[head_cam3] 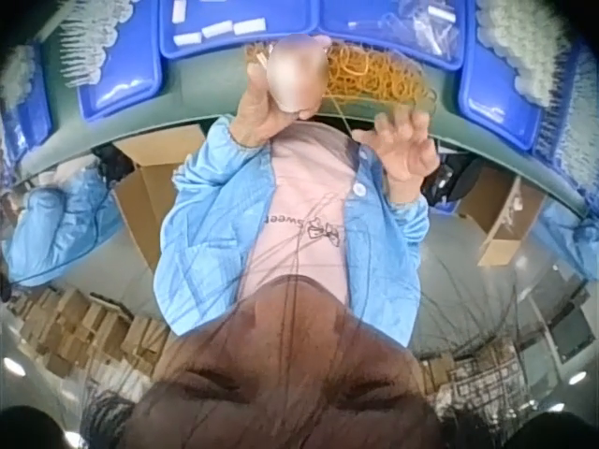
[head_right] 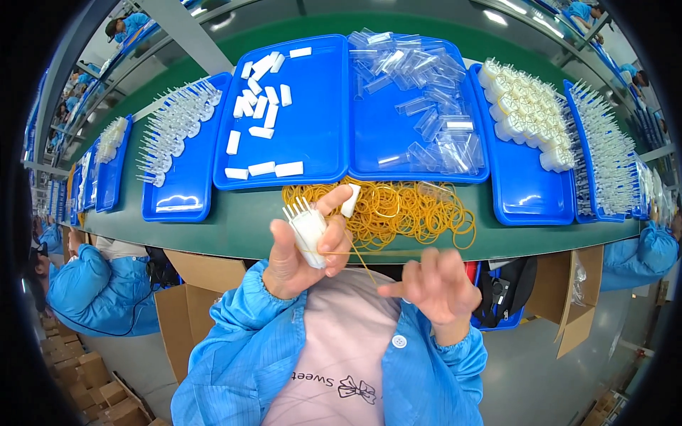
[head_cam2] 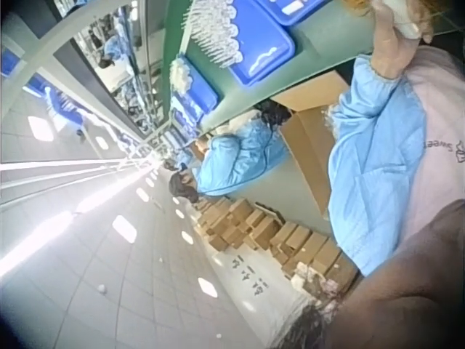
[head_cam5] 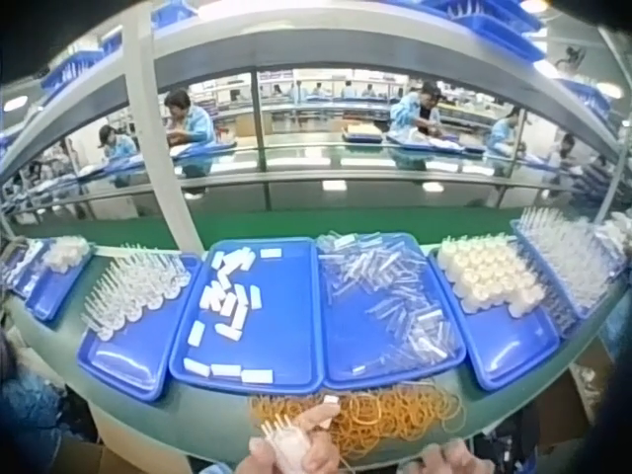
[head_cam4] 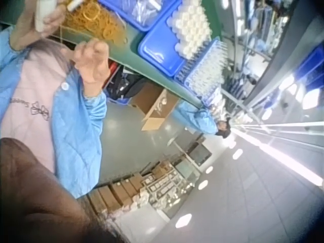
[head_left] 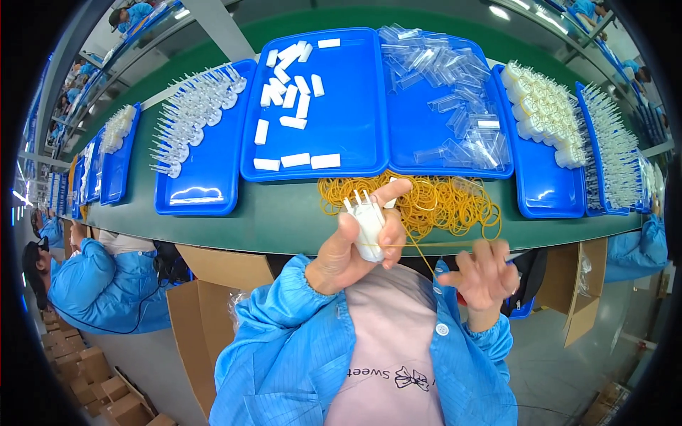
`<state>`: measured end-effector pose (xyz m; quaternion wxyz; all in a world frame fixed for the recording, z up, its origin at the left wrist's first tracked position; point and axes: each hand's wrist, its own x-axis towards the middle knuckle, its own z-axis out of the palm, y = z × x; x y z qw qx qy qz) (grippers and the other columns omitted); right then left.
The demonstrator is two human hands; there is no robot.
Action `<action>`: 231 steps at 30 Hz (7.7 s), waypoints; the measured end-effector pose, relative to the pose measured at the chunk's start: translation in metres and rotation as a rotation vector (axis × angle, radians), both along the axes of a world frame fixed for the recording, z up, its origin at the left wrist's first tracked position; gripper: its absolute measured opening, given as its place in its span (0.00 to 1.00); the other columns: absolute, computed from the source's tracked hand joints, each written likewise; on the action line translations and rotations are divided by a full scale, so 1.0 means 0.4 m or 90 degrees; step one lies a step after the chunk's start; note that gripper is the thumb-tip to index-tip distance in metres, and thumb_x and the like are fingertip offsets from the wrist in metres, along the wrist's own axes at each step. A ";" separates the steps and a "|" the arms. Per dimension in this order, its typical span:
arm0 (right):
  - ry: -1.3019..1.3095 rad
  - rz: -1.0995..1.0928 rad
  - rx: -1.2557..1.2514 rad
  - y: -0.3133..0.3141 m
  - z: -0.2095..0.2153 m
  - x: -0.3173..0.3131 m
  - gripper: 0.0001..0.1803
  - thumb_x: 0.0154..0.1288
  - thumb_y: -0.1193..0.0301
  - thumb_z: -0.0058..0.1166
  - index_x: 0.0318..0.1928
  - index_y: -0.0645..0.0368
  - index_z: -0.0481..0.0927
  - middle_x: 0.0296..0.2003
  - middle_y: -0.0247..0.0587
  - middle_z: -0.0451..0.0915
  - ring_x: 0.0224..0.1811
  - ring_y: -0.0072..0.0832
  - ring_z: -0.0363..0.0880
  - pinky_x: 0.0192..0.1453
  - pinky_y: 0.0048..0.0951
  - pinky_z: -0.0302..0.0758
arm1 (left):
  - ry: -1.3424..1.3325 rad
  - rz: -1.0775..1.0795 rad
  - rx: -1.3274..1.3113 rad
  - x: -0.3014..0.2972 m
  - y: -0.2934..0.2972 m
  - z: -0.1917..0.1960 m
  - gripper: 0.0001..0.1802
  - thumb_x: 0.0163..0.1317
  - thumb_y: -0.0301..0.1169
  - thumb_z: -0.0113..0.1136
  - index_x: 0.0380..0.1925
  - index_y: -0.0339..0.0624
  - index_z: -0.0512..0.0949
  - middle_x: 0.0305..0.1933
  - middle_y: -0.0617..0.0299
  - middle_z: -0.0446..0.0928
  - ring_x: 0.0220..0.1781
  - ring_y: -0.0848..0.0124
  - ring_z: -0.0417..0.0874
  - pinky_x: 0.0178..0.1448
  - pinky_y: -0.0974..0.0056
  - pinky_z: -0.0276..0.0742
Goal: The person assembles small plastic components by hand on a factory production line, taking them from blue trays and securing them with rubber bands.
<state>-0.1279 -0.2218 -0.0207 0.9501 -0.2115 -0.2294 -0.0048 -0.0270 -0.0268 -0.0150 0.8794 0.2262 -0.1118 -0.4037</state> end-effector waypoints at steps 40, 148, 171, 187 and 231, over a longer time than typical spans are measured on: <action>0.224 -1.119 -1.393 -0.643 -0.025 0.182 0.25 0.54 0.61 0.64 0.53 0.53 0.77 0.53 0.40 0.75 0.64 0.43 0.63 0.68 0.47 0.51 | -0.507 0.485 0.601 0.075 0.158 0.050 0.26 0.69 0.48 0.46 0.54 0.38 0.73 0.59 0.54 0.71 0.64 0.64 0.68 0.67 0.56 0.62; 0.191 0.055 -0.547 0.017 0.105 0.246 0.13 0.66 0.76 0.54 0.49 0.68 0.77 0.42 0.40 0.79 0.46 0.22 0.79 0.52 0.23 0.75 | -0.319 0.233 0.293 0.009 0.108 0.010 0.21 0.59 0.19 0.61 0.53 0.31 0.71 0.46 0.58 0.73 0.47 0.71 0.79 0.53 0.66 0.77; -0.106 0.003 -0.920 0.119 0.197 0.354 0.13 0.52 0.78 0.63 0.41 0.61 0.83 0.38 0.41 0.82 0.45 0.32 0.80 0.51 0.32 0.75 | -0.418 0.401 0.405 -0.011 0.226 0.019 0.20 0.51 0.18 0.67 0.46 0.32 0.76 0.42 0.56 0.76 0.42 0.70 0.80 0.50 0.67 0.77; -0.545 -0.049 -1.149 0.386 0.004 0.653 0.19 0.64 0.59 0.53 0.52 0.52 0.77 0.58 0.47 0.69 0.58 0.48 0.69 0.60 0.46 0.68 | -0.241 0.702 0.464 -0.065 0.382 0.034 0.13 0.58 0.28 0.65 0.41 0.36 0.75 0.40 0.60 0.72 0.39 0.73 0.75 0.42 0.68 0.73; -0.400 -0.328 -1.248 0.145 0.039 0.406 0.12 0.62 0.62 0.57 0.36 0.55 0.72 0.29 0.44 0.76 0.28 0.43 0.77 0.28 0.40 0.70 | -0.319 0.499 0.417 -0.011 0.286 0.038 0.12 0.57 0.20 0.63 0.42 0.32 0.77 0.42 0.59 0.73 0.42 0.72 0.78 0.47 0.69 0.75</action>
